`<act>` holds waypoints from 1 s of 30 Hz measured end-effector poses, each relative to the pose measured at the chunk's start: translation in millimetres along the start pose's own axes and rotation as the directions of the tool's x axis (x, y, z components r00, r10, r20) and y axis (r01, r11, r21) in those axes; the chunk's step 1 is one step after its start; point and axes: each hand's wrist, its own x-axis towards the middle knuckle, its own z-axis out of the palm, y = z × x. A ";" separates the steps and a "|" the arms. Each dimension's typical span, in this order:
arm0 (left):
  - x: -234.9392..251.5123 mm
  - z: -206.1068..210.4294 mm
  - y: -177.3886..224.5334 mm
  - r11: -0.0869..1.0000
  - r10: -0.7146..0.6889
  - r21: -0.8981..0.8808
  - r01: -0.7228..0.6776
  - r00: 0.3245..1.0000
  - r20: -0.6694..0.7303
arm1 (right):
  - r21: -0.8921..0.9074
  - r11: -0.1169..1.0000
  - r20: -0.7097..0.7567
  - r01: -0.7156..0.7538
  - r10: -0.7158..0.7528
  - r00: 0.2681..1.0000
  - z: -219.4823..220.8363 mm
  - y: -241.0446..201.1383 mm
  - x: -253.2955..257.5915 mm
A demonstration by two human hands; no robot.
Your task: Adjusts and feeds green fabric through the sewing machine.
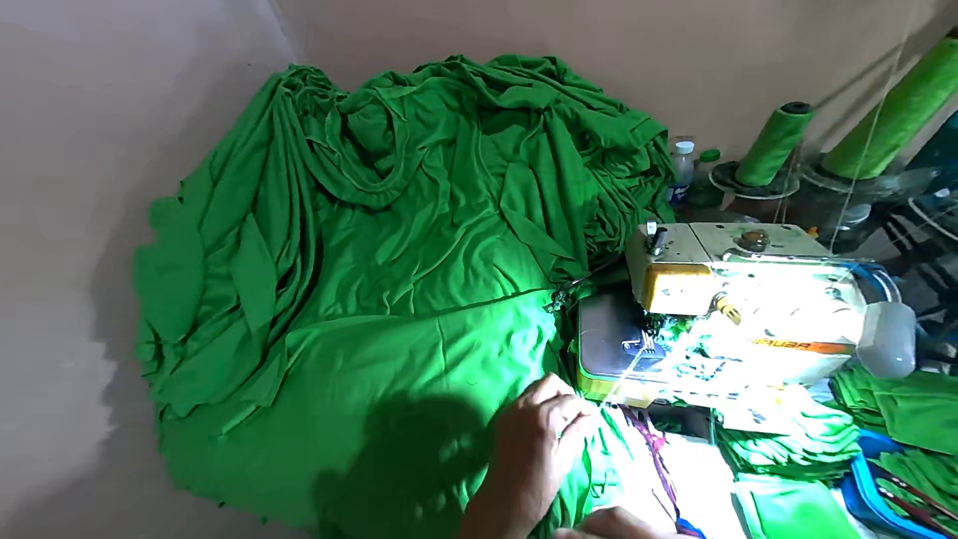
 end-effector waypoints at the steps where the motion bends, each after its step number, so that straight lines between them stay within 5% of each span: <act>1: -1.8 0.4 -0.8 0.987 0.090 0.142 -0.074 0.990 -0.108 | 0.010 1.000 -0.105 -0.018 0.019 0.994 -9.4 -0.2 -3.3; 3: -1.4 2.7 0.1 0.964 0.225 0.191 -0.183 0.948 -0.226 | -0.003 0.999 -0.356 -0.046 0.042 0.933 -26.7 5.5 -0.4; 5: 3.4 12.6 7.1 0.962 0.268 0.140 -0.237 0.921 -0.283 | 0.034 0.999 -0.446 -0.024 0.036 0.894 -39.4 27.8 10.8; 9: 22.2 41.0 18.2 0.961 0.071 -0.222 -0.164 0.925 -0.374 | 0.554 0.821 -0.342 0.141 0.070 0.937 -36.7 69.4 30.5; 14: 33.5 63.4 11.7 0.722 -0.172 -0.692 -0.028 0.961 -0.218 | 0.812 0.584 -0.280 0.003 0.385 0.880 -40.7 71.7 31.8; 17: 36.1 66.9 13.1 0.613 -0.307 -0.781 0.119 0.947 -0.098 | 0.745 0.665 -0.342 -0.047 0.442 0.829 -42.0 72.2 31.3; 22: 38.9 59.8 7.3 0.634 -0.341 -0.742 0.219 0.940 -0.014 | 0.507 0.858 -0.533 -0.082 0.387 0.752 -36.7 82.9 26.3; 30: 37.7 59.2 -4.8 0.903 -0.164 -0.411 0.125 0.984 -0.062 | 0.123 0.984 -0.735 -0.131 0.179 0.653 -30.6 90.4 26.4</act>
